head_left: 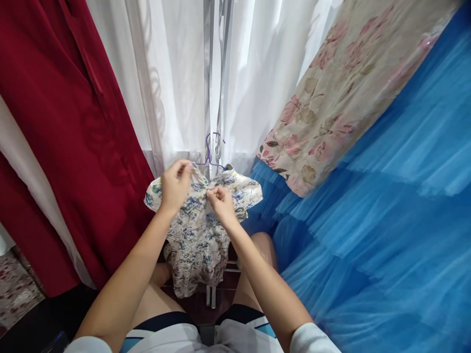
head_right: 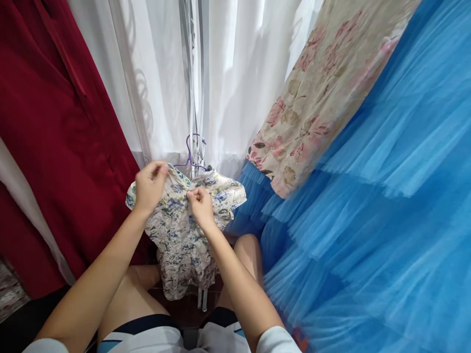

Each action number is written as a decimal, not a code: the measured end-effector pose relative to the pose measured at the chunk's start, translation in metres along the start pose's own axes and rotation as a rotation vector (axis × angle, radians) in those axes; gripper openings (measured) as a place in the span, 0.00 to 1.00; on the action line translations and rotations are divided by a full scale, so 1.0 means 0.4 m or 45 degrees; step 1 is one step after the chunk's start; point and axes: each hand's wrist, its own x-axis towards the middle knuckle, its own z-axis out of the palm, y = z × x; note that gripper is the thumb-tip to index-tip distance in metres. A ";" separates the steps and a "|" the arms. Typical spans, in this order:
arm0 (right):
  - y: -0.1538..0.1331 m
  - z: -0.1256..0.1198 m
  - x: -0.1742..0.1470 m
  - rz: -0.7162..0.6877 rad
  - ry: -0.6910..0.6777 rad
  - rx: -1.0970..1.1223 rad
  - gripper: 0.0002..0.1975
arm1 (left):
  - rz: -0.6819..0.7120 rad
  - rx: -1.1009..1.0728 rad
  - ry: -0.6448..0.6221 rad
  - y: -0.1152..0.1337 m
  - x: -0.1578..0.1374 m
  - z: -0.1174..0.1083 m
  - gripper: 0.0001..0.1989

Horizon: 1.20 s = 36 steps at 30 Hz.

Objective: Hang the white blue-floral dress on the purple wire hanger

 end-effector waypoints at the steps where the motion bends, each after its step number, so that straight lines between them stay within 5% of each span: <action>1: 0.018 -0.005 -0.011 0.020 -0.007 -0.002 0.15 | -0.073 -0.051 0.130 -0.026 0.005 -0.020 0.09; 6: 0.034 -0.027 -0.080 0.076 -0.063 0.013 0.14 | -0.815 -0.444 0.726 -0.203 -0.008 -0.102 0.06; 9: 0.030 -0.033 -0.111 0.106 -0.137 0.026 0.13 | -1.113 -0.540 0.642 -0.271 -0.086 -0.073 0.10; 13: 0.079 -0.081 -0.145 0.215 -0.045 -0.001 0.14 | -1.295 -0.669 0.307 -0.262 -0.225 0.024 0.08; 18: 0.137 -0.176 -0.225 0.352 -0.176 -0.126 0.13 | -1.175 -0.863 -0.103 -0.126 -0.309 0.095 0.11; 20: 0.128 -0.189 -0.260 0.348 -0.350 -0.223 0.09 | -0.990 -0.854 -0.285 -0.056 -0.310 0.110 0.11; 23: 0.089 -0.175 -0.291 0.216 -0.528 -0.290 0.27 | -0.572 -0.635 -0.660 0.031 -0.304 0.124 0.10; 25: 0.061 -0.162 -0.294 0.215 -0.530 -0.215 0.22 | -0.399 -0.507 -0.780 0.061 -0.307 0.125 0.11; 27: 0.036 -0.162 -0.287 0.299 -0.496 -0.129 0.14 | -0.397 -0.532 -0.857 0.063 -0.323 0.116 0.13; 31: -0.026 -0.216 -0.253 0.457 -0.598 -0.062 0.13 | -0.703 -0.774 -1.228 0.014 -0.399 0.077 0.20; 34: -0.088 -0.288 -0.210 0.427 -0.704 -0.238 0.14 | -0.811 -0.548 -1.407 -0.032 -0.454 0.038 0.18; 36: -0.125 -0.340 -0.164 0.335 -0.646 -0.369 0.12 | -0.748 -0.356 -1.367 -0.055 -0.463 0.009 0.16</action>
